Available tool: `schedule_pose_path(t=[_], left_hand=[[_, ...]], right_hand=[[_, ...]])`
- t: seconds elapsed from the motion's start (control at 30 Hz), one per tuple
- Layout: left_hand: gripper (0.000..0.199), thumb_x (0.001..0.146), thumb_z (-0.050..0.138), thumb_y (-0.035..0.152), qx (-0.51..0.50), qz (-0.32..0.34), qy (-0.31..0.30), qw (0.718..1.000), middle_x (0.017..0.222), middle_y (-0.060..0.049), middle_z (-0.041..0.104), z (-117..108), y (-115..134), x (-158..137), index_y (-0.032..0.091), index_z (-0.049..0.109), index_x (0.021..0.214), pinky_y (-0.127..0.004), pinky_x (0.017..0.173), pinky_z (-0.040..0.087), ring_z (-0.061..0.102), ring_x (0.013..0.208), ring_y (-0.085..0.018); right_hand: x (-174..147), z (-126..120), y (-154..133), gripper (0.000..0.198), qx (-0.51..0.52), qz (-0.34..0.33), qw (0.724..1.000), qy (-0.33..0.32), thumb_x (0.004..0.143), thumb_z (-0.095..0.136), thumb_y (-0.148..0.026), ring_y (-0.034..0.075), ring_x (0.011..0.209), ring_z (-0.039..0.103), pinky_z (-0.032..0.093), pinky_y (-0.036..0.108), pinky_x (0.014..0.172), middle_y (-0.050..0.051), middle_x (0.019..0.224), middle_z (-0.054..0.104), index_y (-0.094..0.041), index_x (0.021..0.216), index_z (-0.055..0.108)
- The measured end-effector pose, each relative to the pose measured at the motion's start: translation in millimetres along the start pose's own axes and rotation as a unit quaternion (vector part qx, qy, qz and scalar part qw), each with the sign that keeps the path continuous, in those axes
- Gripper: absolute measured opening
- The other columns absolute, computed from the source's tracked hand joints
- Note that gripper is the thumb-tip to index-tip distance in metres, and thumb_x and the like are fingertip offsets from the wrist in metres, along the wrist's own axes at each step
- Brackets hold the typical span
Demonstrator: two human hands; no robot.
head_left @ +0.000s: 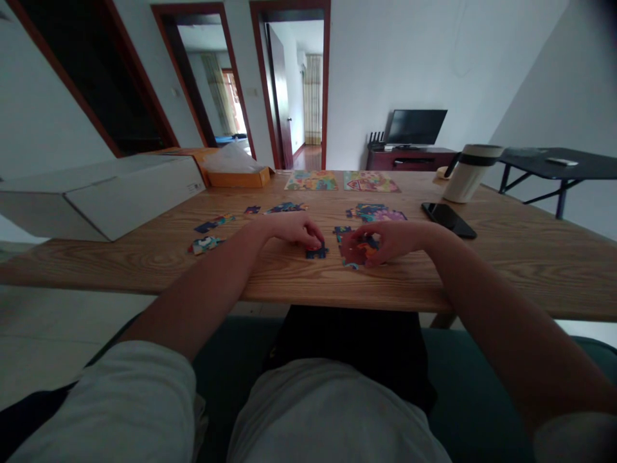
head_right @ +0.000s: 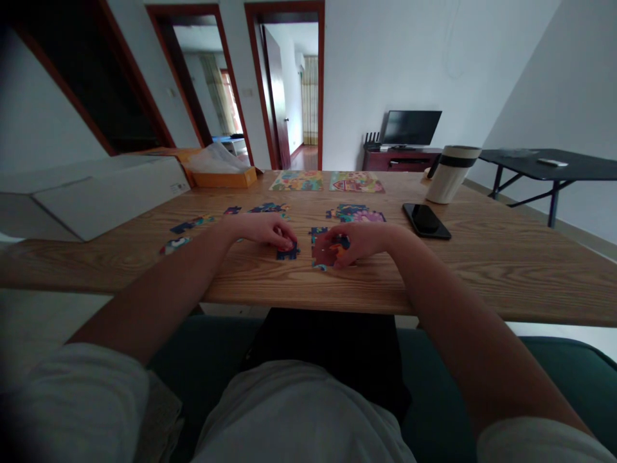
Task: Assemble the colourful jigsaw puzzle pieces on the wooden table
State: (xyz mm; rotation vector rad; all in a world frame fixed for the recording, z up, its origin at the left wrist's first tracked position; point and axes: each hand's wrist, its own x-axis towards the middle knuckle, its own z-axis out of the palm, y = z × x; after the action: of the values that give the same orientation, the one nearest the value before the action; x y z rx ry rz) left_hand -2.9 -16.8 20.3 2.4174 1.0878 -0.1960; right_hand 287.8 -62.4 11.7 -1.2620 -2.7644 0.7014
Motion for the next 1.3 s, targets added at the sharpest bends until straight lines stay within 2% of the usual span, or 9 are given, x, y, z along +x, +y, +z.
schedule_pose_path(t=[0.17, 0.4, 0.63, 0.8, 0.9, 0.97, 1.03, 1.13, 1.3], left_hand=[[0.04, 0.09, 0.058, 0.038, 0.097, -0.069, 0.097, 0.988, 0.112, -0.005, 0.077, -7, -15, -1, 0.024, 0.075, 0.123, -0.026, 0.084, 0.048, 0.068, 0.094, -0.02], [0.052, 0.098, 0.045, 0.044, 0.178, -0.087, 0.172, 0.965, 0.151, -0.011, 0.055, 1, -29, 14, 0.021, 0.063, 0.142, -0.033, 0.115, 0.033, 0.05, 0.137, -0.027], [0.052, 0.096, 0.05, 0.044, 0.174, -0.117, 0.103, 0.972, 0.145, -0.01, 0.061, -2, -41, 12, 0.022, 0.063, 0.141, -0.032, 0.108, 0.04, 0.058, 0.129, -0.027], [0.05, 0.092, 0.056, 0.042, 0.14, -0.144, 0.084, 0.976, 0.136, -0.006, 0.068, -19, -53, -3, 0.025, 0.066, 0.137, -0.03, 0.103, 0.045, 0.064, 0.118, -0.024], [0.05, 0.089, 0.06, 0.044, 0.085, -0.174, 0.141, 0.971, 0.13, -0.004, 0.071, -41, -69, -16, 0.024, 0.068, 0.135, -0.029, 0.099, 0.048, 0.067, 0.113, -0.025], [0.05, 0.09, 0.058, 0.042, 0.065, -0.216, 0.232, 0.946, 0.13, -0.006, 0.071, -54, -85, -25, 0.021, 0.068, 0.135, -0.028, 0.097, 0.049, 0.067, 0.113, -0.026], [0.05, 0.093, 0.055, 0.041, 0.069, -0.269, 0.282, 0.918, 0.13, -0.01, 0.071, -60, -102, -31, 0.016, 0.067, 0.134, -0.03, 0.098, 0.049, 0.066, 0.115, -0.028], [0.058, 0.095, 0.054, 0.047, 0.074, -0.316, 0.261, 0.909, 0.14, -0.015, 0.063, -51, -123, -35, 0.012, 0.061, 0.14, -0.033, 0.103, 0.046, 0.061, 0.124, -0.031], [0.056, 0.093, 0.057, 0.053, 0.065, -0.311, 0.199, 0.927, 0.14, -0.014, 0.064, -29, -140, -34, 0.016, 0.067, 0.133, -0.03, 0.1, 0.046, 0.062, 0.122, -0.029]], right_hand=[[0, 0, 0, 0.061, 0.012, -0.001, 1.0, 0.006, 0.068, 0.081, -0.045, 0.031, 0.114, 0.066, 0.052, 0.04, 0.098, 0.001, 0.125, 0.073, -0.033, 0.127, 0.069], [4, 2, 6, 0.057, -0.029, 0.025, 0.998, 0.049, 0.083, 0.064, -0.068, 0.029, 0.107, 0.069, 0.052, 0.038, 0.093, 0.005, 0.121, 0.075, -0.031, 0.126, 0.07], [7, 3, 9, 0.053, -0.02, 0.005, 0.997, 0.069, 0.087, 0.059, -0.069, 0.029, 0.104, 0.069, 0.052, 0.038, 0.091, 0.006, 0.119, 0.076, -0.03, 0.121, 0.073], [8, 3, 10, 0.052, -0.014, 0.004, 0.997, 0.071, 0.088, 0.06, -0.068, 0.029, 0.105, 0.07, 0.052, 0.039, 0.091, 0.006, 0.12, 0.075, -0.031, 0.122, 0.073], [7, 3, 10, 0.052, -0.022, 0.011, 0.997, 0.072, 0.088, 0.059, -0.068, 0.029, 0.104, 0.07, 0.053, 0.038, 0.09, 0.006, 0.12, 0.076, -0.031, 0.122, 0.072], [7, 3, 9, 0.052, -0.026, 0.014, 0.997, 0.078, 0.088, 0.059, -0.068, 0.03, 0.104, 0.07, 0.053, 0.039, 0.089, 0.006, 0.12, 0.076, -0.031, 0.122, 0.072], [7, 2, 8, 0.051, -0.029, 0.015, 0.996, 0.08, 0.088, 0.06, -0.067, 0.03, 0.103, 0.07, 0.053, 0.039, 0.088, 0.007, 0.117, 0.076, -0.03, 0.121, 0.073], [6, 2, 5, 0.046, -0.022, 0.011, 0.997, 0.075, 0.089, 0.061, -0.062, 0.03, 0.1, 0.071, 0.053, 0.04, 0.088, 0.007, 0.113, 0.077, -0.029, 0.119, 0.074], [6, 2, 6, 0.047, -0.028, 0.013, 0.997, 0.076, 0.088, 0.061, -0.062, 0.029, 0.102, 0.07, 0.053, 0.04, 0.09, 0.006, 0.117, 0.077, -0.029, 0.12, 0.073]])
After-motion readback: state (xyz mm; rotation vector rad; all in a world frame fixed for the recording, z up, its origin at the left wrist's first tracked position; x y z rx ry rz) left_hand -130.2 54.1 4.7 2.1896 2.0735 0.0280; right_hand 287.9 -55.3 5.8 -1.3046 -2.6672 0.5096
